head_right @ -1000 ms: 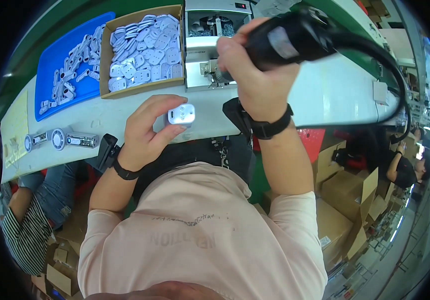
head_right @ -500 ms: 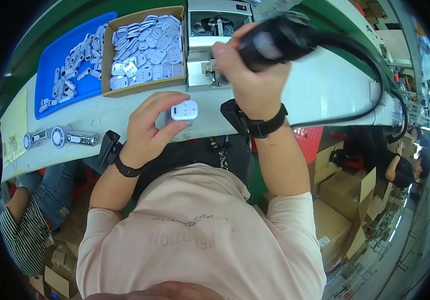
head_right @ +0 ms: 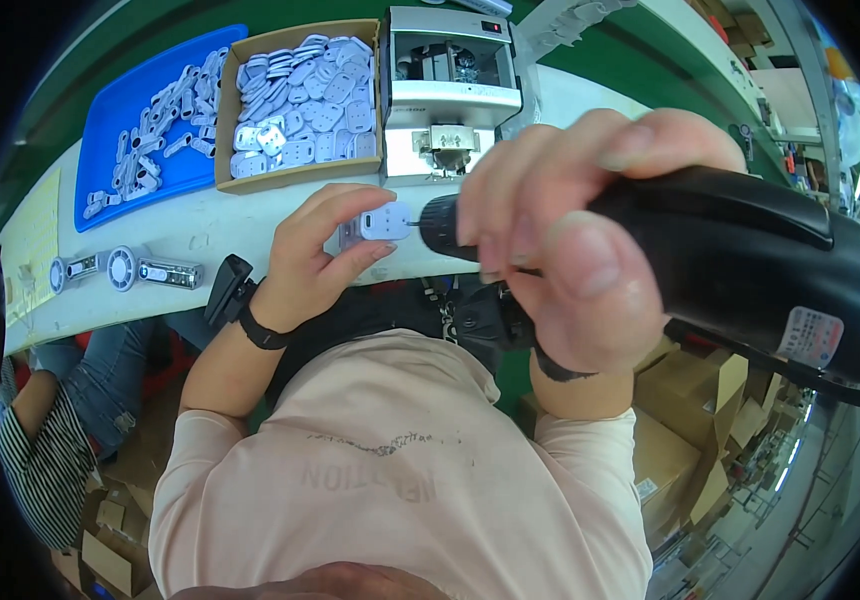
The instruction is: Assemble mechanical components using an electric screwdriver on an assembly line.
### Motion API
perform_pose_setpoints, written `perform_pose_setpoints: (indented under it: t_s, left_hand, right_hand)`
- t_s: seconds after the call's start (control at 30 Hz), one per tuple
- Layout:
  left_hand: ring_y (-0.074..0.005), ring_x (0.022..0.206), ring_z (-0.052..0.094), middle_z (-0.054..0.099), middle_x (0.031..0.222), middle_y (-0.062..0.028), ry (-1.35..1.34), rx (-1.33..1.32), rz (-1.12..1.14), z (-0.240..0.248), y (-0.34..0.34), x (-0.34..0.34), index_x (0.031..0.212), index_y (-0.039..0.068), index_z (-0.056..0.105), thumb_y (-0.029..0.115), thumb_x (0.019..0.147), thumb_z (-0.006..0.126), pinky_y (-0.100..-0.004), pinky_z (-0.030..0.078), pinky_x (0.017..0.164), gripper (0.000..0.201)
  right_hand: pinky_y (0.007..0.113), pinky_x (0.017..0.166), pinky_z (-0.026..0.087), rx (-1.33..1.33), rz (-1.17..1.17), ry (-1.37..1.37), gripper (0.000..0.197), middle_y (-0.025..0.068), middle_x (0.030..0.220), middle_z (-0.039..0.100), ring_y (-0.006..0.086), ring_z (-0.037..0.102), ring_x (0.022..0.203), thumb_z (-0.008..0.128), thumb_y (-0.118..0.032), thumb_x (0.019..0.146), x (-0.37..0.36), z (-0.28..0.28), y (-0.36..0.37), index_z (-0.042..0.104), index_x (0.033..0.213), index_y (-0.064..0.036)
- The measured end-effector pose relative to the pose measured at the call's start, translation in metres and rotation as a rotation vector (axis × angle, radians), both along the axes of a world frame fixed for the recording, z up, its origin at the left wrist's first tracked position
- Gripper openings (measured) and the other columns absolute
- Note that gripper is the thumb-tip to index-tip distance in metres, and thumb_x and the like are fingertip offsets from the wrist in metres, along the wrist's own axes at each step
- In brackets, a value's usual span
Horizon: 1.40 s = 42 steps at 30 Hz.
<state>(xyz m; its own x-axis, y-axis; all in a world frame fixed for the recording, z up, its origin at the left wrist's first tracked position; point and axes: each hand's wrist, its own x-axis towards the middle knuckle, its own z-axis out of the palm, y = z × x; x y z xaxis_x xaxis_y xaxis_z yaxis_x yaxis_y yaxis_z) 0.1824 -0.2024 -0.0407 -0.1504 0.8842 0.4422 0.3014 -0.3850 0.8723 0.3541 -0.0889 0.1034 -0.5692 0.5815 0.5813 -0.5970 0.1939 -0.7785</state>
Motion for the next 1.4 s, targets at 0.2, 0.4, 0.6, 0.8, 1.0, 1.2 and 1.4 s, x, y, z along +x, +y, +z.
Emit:
perform_pose_setpoints:
  t_s: [0.2,0.4,0.6,0.8,1.0,1.2,1.4]
  left_hand:
    - [-0.0317,0.109,0.069,0.072,0.119,-0.0147,-0.005,-0.021,-0.032,0.003,-0.002,-0.002,0.126,0.003,0.07,0.007,0.083,0.084,-0.0377,0.054,0.094,0.045]
    - [-0.033,0.099,0.069,0.073,0.113,-0.0136,0.013,0.042,-0.026,0.004,0.003,0.001,0.122,0.006,0.07,0.01,0.083,0.085,-0.039,0.056,0.085,0.042]
    - [-0.0336,0.099,0.069,0.073,0.113,-0.0137,-0.007,0.037,0.007,0.003,0.003,0.006,0.122,0.005,0.07,0.011,0.084,0.085,-0.0398,0.056,0.085,0.041]
    - [-0.034,0.1,0.069,0.073,0.113,-0.0144,0.018,0.062,0.033,0.002,0.008,0.007,0.122,0.005,0.07,0.01,0.084,0.084,-0.0399,0.056,0.086,0.041]
    - [-0.0327,0.106,0.07,0.073,0.118,-0.0161,0.08,-0.026,-0.013,0.005,-0.003,0.002,0.125,0.003,0.069,0.007,0.086,0.082,-0.0376,0.055,0.092,0.041]
    - [-0.0337,0.104,0.069,0.073,0.115,-0.0142,0.032,-0.059,0.044,0.004,-0.005,0.003,0.121,0.005,0.071,0.01,0.084,0.083,-0.0391,0.055,0.089,0.039]
    - [-0.0334,0.104,0.069,0.073,0.115,-0.0138,0.024,-0.034,0.039,0.003,-0.004,0.003,0.122,0.005,0.071,0.011,0.084,0.083,-0.0391,0.055,0.089,0.04]
  right_hand:
    - [0.038,0.071,0.048,0.034,0.043,-0.132,0.034,0.0047,0.087,0.056,0.0184,0.056,0.069,0.058,-0.017,0.102,-0.008,-0.008,-0.004,0.05,0.134,-0.01]
    - [0.038,0.069,0.049,0.033,0.027,-0.225,0.035,0.0049,0.086,0.056,0.0184,0.056,0.067,0.063,-0.017,0.101,-0.013,-0.007,-0.002,0.05,0.133,-0.0108]
    - [0.037,0.066,0.048,0.01,0.009,-0.204,0.035,0.0045,0.084,0.056,0.0177,0.055,0.065,0.064,-0.017,0.101,-0.013,-0.01,-0.005,0.05,0.132,-0.0118]
    - [0.036,0.065,0.047,0.076,0.082,-0.193,0.032,0.004,0.084,0.055,0.0168,0.054,0.065,0.064,-0.015,0.1,-0.006,-0.009,0.005,0.051,0.128,-0.0116]
    - [0.038,0.064,0.048,0.001,-0.119,-0.017,0.024,0.0053,0.081,0.055,0.0173,0.054,0.062,0.064,-0.008,0.097,0.013,-0.01,0.028,0.055,0.12,-0.0088]
    - [0.038,0.064,0.054,0.0,-0.36,-0.252,0.026,0.0109,0.079,0.063,0.0215,0.061,0.062,0.066,0.007,0.09,-0.014,-0.068,0.051,0.056,0.112,-0.0028]
    - [0.037,0.062,0.054,-0.105,-0.359,-0.437,0.028,0.0115,0.08,0.064,0.0224,0.062,0.06,0.066,0.009,0.088,-0.012,-0.073,0.043,0.057,0.111,-0.0024]
